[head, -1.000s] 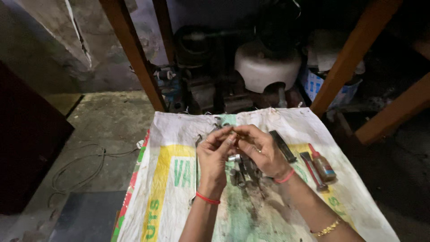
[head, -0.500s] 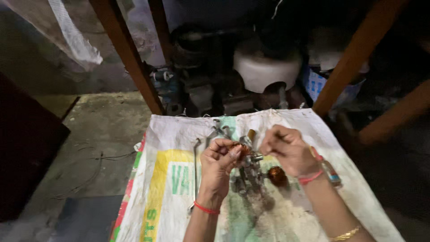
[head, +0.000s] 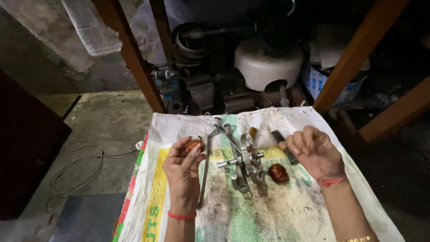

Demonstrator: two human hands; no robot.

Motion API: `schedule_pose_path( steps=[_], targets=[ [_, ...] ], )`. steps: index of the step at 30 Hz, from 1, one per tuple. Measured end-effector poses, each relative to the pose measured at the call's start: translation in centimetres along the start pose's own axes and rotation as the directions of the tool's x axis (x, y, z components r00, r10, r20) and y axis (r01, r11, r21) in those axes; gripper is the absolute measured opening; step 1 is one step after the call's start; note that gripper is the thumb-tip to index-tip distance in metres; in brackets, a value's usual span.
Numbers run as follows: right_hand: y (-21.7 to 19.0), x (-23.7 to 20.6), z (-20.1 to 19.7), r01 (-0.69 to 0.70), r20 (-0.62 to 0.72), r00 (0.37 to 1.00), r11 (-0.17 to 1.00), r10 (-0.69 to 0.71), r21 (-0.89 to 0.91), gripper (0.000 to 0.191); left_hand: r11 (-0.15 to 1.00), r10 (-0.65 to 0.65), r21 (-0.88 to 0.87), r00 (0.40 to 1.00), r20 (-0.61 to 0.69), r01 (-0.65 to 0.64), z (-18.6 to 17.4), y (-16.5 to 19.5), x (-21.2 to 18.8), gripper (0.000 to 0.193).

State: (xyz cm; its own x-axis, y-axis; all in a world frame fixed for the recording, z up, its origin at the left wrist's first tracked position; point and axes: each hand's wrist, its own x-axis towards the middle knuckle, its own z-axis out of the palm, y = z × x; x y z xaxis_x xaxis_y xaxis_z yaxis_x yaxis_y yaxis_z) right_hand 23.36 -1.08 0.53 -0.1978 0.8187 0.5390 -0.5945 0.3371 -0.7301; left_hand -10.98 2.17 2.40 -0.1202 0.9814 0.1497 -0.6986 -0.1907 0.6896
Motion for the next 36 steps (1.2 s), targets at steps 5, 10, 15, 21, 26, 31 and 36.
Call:
schedule_pose_path(
  steps=[5,10,15,21,26,31,36],
  targets=[
    [-2.5,-1.1,3.6,-0.222,-0.120,0.974,0.898,0.190,-0.379,0.030,0.998,-0.053,0.048,0.982,0.179,0.045,4.4,-0.9,-1.9,0.035],
    [-4.1,2.1,10.0,-0.038,-0.077,0.994,0.410,-0.078,-0.911,0.059,0.991,-0.126,0.083,0.958,0.258,0.108,6.9,-1.5,-1.8,0.033],
    [-0.7,5.3,12.5,-0.232,-0.192,0.973,0.554,0.130,-0.800,0.042,0.980,-0.154,0.166,0.953,0.262,0.113,7.4,-2.2,-0.6,0.036],
    [0.5,3.9,10.0,-0.345,-0.410,0.907,0.730,0.098,-0.590,0.021,0.968,-0.197,0.219,0.911,0.362,0.122,5.8,-3.0,-1.0,0.040],
    [-1.0,3.3,9.1,-0.273,-0.379,0.920,0.849,0.094,-0.452,0.021,0.942,-0.219,0.317,0.915,0.339,0.109,4.5,-4.1,-1.8,0.027],
    [-3.3,3.6,6.4,-0.150,-0.460,0.878,0.838,-0.131,-0.525,0.020,0.950,-0.303,0.192,0.865,0.399,0.244,3.6,-4.0,-1.5,0.024],
    [-4.1,2.0,3.0,-0.140,-0.558,0.806,0.851,-0.200,-0.506,0.022,0.953,-0.296,0.055,0.867,0.400,0.299,4.1,-4.3,-1.3,0.028]
  ],
)
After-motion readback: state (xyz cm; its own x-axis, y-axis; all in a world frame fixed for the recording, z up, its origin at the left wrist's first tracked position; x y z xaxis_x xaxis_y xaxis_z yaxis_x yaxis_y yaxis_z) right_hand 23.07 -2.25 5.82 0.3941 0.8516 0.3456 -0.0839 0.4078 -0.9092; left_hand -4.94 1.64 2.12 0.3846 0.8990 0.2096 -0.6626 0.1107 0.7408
